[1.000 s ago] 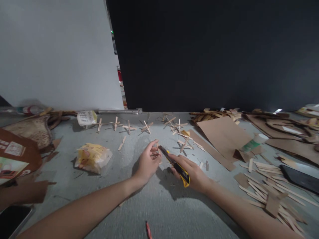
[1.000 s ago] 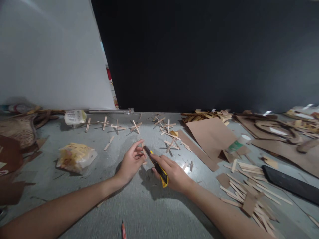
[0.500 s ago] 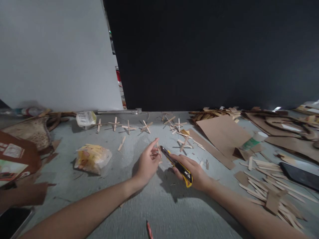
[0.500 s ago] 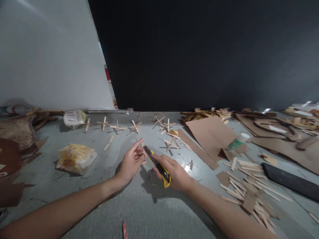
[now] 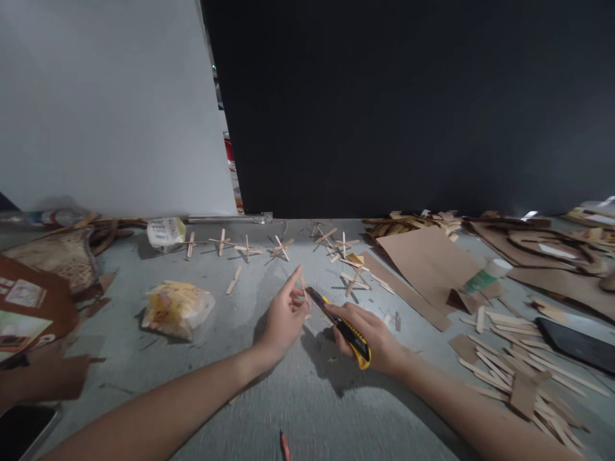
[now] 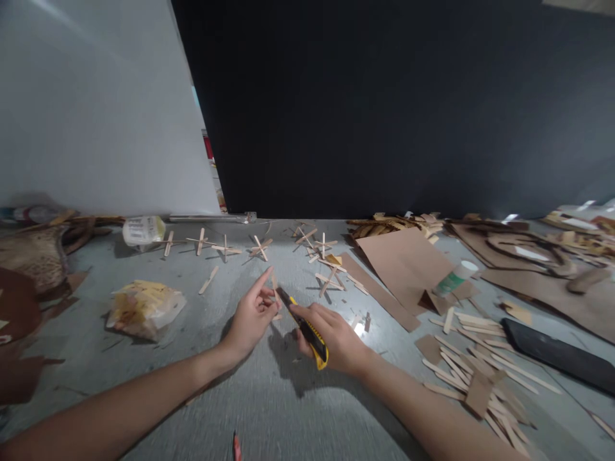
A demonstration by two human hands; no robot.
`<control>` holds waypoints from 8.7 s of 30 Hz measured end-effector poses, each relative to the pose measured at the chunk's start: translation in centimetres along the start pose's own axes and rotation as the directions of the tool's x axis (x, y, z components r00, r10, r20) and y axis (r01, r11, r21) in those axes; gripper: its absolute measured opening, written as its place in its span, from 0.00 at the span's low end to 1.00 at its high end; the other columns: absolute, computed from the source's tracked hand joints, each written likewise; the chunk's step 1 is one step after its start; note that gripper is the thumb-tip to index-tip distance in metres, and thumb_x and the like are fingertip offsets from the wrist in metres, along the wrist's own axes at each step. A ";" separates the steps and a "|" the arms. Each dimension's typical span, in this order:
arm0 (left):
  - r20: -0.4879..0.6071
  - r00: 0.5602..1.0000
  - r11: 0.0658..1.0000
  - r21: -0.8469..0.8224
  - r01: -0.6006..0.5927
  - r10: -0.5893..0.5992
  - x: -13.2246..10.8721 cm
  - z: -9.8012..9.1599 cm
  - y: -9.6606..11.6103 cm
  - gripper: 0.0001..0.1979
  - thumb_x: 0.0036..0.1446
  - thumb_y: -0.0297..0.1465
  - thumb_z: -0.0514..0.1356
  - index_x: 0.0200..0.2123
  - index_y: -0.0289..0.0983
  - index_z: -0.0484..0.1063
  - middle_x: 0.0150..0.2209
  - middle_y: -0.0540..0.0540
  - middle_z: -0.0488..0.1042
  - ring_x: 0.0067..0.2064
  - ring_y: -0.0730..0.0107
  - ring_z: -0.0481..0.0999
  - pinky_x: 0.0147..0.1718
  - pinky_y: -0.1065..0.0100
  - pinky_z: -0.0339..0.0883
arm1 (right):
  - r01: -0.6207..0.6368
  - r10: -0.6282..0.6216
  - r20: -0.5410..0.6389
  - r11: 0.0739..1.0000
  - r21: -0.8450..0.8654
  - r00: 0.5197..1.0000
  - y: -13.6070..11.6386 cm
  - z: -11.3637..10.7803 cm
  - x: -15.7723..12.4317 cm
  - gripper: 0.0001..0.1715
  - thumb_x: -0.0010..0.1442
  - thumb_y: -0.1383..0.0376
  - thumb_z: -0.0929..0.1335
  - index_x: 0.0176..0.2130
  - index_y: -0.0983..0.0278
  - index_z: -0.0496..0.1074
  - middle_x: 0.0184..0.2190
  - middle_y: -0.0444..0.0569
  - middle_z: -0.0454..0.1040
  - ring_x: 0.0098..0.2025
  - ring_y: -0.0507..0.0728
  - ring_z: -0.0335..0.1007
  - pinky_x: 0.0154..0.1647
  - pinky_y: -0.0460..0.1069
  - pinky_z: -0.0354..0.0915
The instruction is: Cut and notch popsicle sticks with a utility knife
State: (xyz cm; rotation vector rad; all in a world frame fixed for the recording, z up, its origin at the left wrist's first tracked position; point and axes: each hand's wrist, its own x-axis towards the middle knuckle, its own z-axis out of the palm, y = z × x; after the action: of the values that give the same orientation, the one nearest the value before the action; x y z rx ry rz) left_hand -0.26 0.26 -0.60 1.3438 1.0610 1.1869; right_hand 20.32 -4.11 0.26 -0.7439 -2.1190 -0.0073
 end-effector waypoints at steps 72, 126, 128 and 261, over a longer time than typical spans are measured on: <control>0.098 0.994 0.996 0.069 -0.058 0.051 0.2 0.2 0.4 0.14 0.62 0.37 0.61 0.50 0.40 0.70 0.37 0.45 0.82 0.40 0.62 0.83 0.39 0.66 0.75 | 0.033 -0.032 -0.055 0.999 0.014 0.998 0.3 0.3 0.1 0.35 0.66 0.74 0.67 0.69 0.62 0.64 0.37 0.52 0.75 0.33 0.57 0.75 0.33 0.50 0.77; 0.038 0.997 0.993 -0.098 0.071 -0.068 0.4 -0.3 0.5 0.39 0.55 0.49 0.72 0.62 0.31 0.71 0.37 0.38 0.86 0.36 0.58 0.87 0.35 0.65 0.79 | 0.033 -0.034 -0.026 0.999 -0.042 0.999 0.0 0.3 0.2 0.37 0.65 0.76 0.66 0.71 0.64 0.60 0.35 0.51 0.75 0.32 0.57 0.74 0.32 0.49 0.75; 0.036 0.998 0.995 -0.085 0.055 -0.052 0.4 -0.1 0.6 0.37 0.56 0.48 0.71 0.62 0.32 0.71 0.36 0.40 0.86 0.36 0.59 0.87 0.34 0.65 0.79 | 0.039 -0.040 -0.017 0.998 -0.052 0.999 0.1 0.3 0.1 0.39 0.65 0.75 0.67 0.72 0.63 0.59 0.37 0.53 0.76 0.34 0.57 0.75 0.34 0.50 0.76; 0.167 0.982 0.982 -0.152 0.114 -0.089 -0.3 0.2 1.6 0.48 0.58 0.41 0.72 0.76 0.37 0.55 0.34 0.45 0.85 0.32 0.68 0.84 0.36 0.68 0.77 | 0.054 -0.037 -0.246 0.997 0.062 0.969 0.3 -1.1 -1.0 0.22 0.75 0.52 0.55 0.52 0.58 0.70 0.31 0.53 0.75 0.30 0.63 0.73 0.30 0.58 0.67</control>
State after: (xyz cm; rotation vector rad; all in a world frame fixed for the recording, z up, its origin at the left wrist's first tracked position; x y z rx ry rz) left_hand -0.10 -0.21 0.96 1.2225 0.8894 1.0477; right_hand 21.72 -4.70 0.14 -0.6197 -1.8909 -0.0487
